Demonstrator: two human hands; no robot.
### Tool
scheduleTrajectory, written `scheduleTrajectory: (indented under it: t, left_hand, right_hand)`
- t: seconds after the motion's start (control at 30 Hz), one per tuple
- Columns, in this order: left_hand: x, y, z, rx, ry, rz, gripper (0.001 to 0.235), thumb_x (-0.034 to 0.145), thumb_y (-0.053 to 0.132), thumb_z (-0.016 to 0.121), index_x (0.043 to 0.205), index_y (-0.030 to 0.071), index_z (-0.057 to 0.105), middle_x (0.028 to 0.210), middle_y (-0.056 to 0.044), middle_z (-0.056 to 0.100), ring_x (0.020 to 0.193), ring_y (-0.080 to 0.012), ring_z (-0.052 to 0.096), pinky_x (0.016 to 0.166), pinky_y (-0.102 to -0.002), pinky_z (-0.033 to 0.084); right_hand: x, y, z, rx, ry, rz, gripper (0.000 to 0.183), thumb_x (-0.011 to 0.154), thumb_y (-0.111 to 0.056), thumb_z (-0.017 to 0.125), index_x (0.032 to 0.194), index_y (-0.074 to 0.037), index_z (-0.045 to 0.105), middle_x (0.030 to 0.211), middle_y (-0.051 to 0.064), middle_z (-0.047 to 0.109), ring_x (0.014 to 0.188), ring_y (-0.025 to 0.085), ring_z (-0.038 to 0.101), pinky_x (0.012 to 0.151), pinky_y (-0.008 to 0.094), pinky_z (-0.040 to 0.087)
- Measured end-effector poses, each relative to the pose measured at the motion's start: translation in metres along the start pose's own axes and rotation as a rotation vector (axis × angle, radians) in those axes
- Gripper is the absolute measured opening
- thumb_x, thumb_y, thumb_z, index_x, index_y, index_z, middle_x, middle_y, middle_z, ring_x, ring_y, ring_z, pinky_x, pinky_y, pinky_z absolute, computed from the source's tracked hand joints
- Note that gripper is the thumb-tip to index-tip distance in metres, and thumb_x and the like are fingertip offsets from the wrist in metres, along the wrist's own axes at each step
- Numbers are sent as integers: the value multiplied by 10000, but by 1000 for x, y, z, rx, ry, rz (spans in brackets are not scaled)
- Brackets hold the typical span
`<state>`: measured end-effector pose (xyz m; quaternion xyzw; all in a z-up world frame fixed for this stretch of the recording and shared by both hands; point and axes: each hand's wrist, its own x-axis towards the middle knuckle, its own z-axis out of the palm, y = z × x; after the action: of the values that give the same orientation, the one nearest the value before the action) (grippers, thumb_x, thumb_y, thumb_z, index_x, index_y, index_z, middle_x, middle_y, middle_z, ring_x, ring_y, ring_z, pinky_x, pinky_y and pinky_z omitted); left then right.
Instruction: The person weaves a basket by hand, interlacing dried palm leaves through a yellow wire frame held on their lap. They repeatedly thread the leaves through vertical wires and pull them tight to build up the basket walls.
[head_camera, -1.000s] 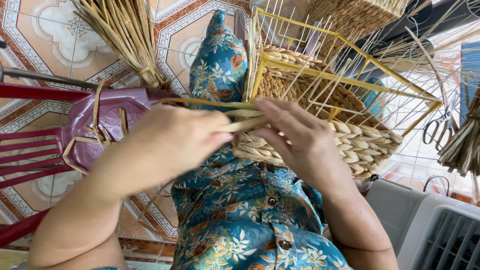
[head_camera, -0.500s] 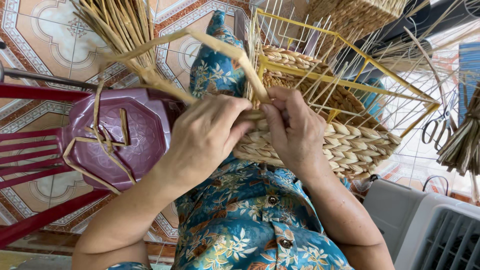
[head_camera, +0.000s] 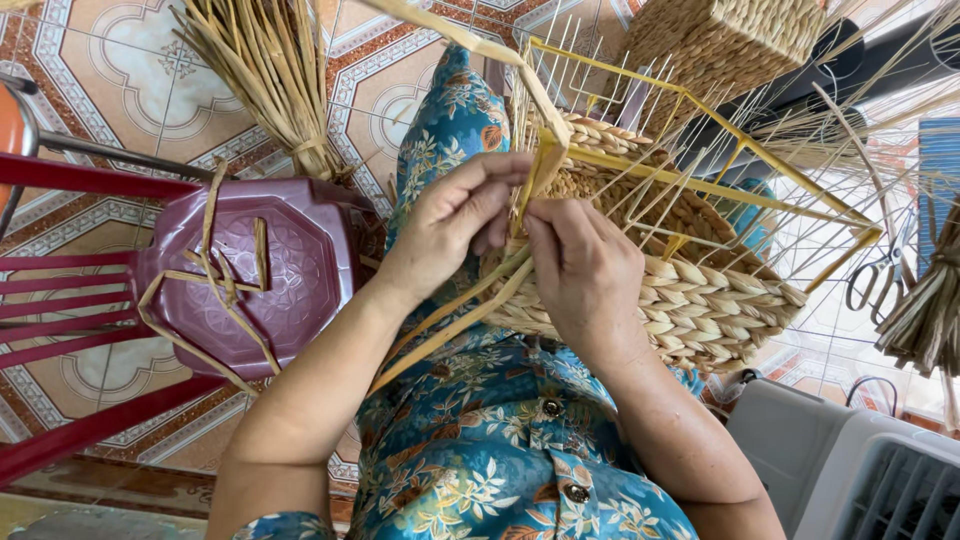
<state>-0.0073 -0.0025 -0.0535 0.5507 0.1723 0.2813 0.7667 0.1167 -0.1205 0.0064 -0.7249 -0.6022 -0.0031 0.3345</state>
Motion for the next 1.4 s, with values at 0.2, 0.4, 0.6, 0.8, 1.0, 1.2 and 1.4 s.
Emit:
scheduleTrajectory:
  t: [0.2, 0.4, 0.6, 0.8, 1.0, 1.2, 1.4]
  left_hand:
    - [6, -6, 0, 6, -91, -23, 290, 1113, 208, 534, 1340, 74, 657, 830, 51, 665, 590, -16, 524, 508, -174, 469]
    - [6, -22, -1, -184, 83, -77, 203, 1121, 193, 570, 1184, 46, 695, 762, 16, 616, 574, -59, 524, 523, -197, 446]
    - [-15, -22, -14, -1131, 70, -174, 202, 983, 217, 640, 1114, 63, 645, 788, -34, 643, 476, -60, 410, 436, -218, 376]
    - [-8, -17, -20, 255, 149, 61, 127, 1064, 176, 668, 1050, 56, 707, 765, -1, 604, 551, -38, 448, 448, -196, 367]
    - [-2, -25, -30, -750, 422, -10, 120, 1024, 172, 625, 1049, 55, 639, 766, 3, 607, 512, -44, 458, 517, -229, 433]
    - [-8, -52, -54, 347, 422, 188, 278, 1092, 327, 628, 1107, 50, 653, 815, -36, 583, 645, -96, 526, 555, -283, 446]
    - [-10, -38, -128, -598, 581, 6, 506, 1084, 516, 459, 1099, 67, 692, 800, -31, 649, 608, -114, 559, 628, -332, 559]
  right_hand:
    - [7, -6, -9, -2, -146, 4, 70, 995, -76, 658, 1051, -39, 678, 953, 132, 684, 848, 342, 691, 715, 434, 541]
    - [-3, 2, -16, 249, -94, 57, 209, 981, 19, 655, 1188, 11, 685, 1076, 154, 726, 844, 205, 732, 715, 312, 588]
    - [-54, 50, -59, 725, 211, 285, 168, 1120, 99, 541, 1197, 63, 685, 1071, 169, 735, 728, 117, 674, 637, 223, 557]
    - [-101, 94, -74, 838, 413, 311, 91, 1176, 71, 574, 1196, 93, 660, 1041, 220, 726, 734, 149, 657, 666, 211, 530]
    - [-120, 108, -74, 813, 469, 363, 92, 1186, 35, 574, 1196, 84, 651, 1016, 206, 727, 702, 135, 631, 674, 196, 499]
    - [-126, 110, -66, 697, 460, 395, 79, 1184, 33, 584, 1193, 73, 651, 1002, 177, 728, 710, 109, 622, 666, 188, 487]
    - [-109, 93, -71, 732, 453, 401, 77, 1181, 39, 588, 1190, 70, 658, 1003, 179, 734, 696, 88, 603, 653, 171, 471]
